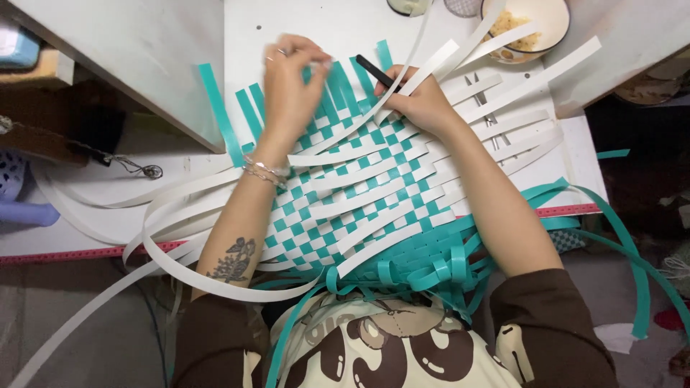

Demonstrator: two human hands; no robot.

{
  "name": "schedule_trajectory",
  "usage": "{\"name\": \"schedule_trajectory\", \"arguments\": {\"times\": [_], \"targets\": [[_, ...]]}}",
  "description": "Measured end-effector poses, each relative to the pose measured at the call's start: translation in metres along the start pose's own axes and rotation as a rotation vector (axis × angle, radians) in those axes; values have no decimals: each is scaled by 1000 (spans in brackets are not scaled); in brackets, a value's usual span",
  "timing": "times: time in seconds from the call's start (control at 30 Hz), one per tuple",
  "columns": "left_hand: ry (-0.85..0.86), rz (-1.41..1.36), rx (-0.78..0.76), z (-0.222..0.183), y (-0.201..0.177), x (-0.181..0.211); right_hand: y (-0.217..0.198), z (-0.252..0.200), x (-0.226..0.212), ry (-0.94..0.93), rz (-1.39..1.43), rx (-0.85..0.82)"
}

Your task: Weaving teal and white plastic strips together on a white table to create a patterned mat.

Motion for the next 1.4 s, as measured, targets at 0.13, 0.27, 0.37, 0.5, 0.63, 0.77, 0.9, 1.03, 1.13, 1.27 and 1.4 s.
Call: {"name": "schedule_trajectory", "arguments": {"times": [0.13, 0.27, 0.37, 0.5, 0.63, 0.77, 0.9, 1.03, 1.13, 1.27, 1.4], "targets": [[-97, 300, -88, -2, -7, -27, 1, -1, -3, 18, -10, -11], [37, 521, -151, -7, 13, -30, 1, -2, -3, 28, -44, 0], [89, 609, -182, -9, 28, -27, 0, -2, -3, 6, -39, -11], [-111, 437, -321, -8, 42, -42, 0, -2, -3, 4, -57, -2], [-119, 176, -99, -1, 23, -37, -1, -1, 0, -1, -55, -4], [-53, -129, -44, 0, 4, -13, 0, 0, -1, -6, -30, -15], [14, 36, -145, -2, 13, -6, 0, 1, 1, -6, -26, -5], [-141, 386, -327, -2, 31, -31, 0, 0, 0, -31, -45, -12], [-60, 463, -316, 2, 45, -42, 0, -1, -2, 8, -50, 2], [-138, 288, -314, 14, 34, -36, 2, -3, -2, 16, -65, -14], [-33, -44, -149, 12, 17, -14, 3, -2, -4, 0, -83, 3]]}}
Point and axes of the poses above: each hand's wrist, its own z-axis towards the middle knuckle, its own y-axis out of the palm, x = y × z, the point moved 4 cm from there along z, towards the middle knuckle, and after that the axes turned 1 degree about z, right-handed, at the moved point
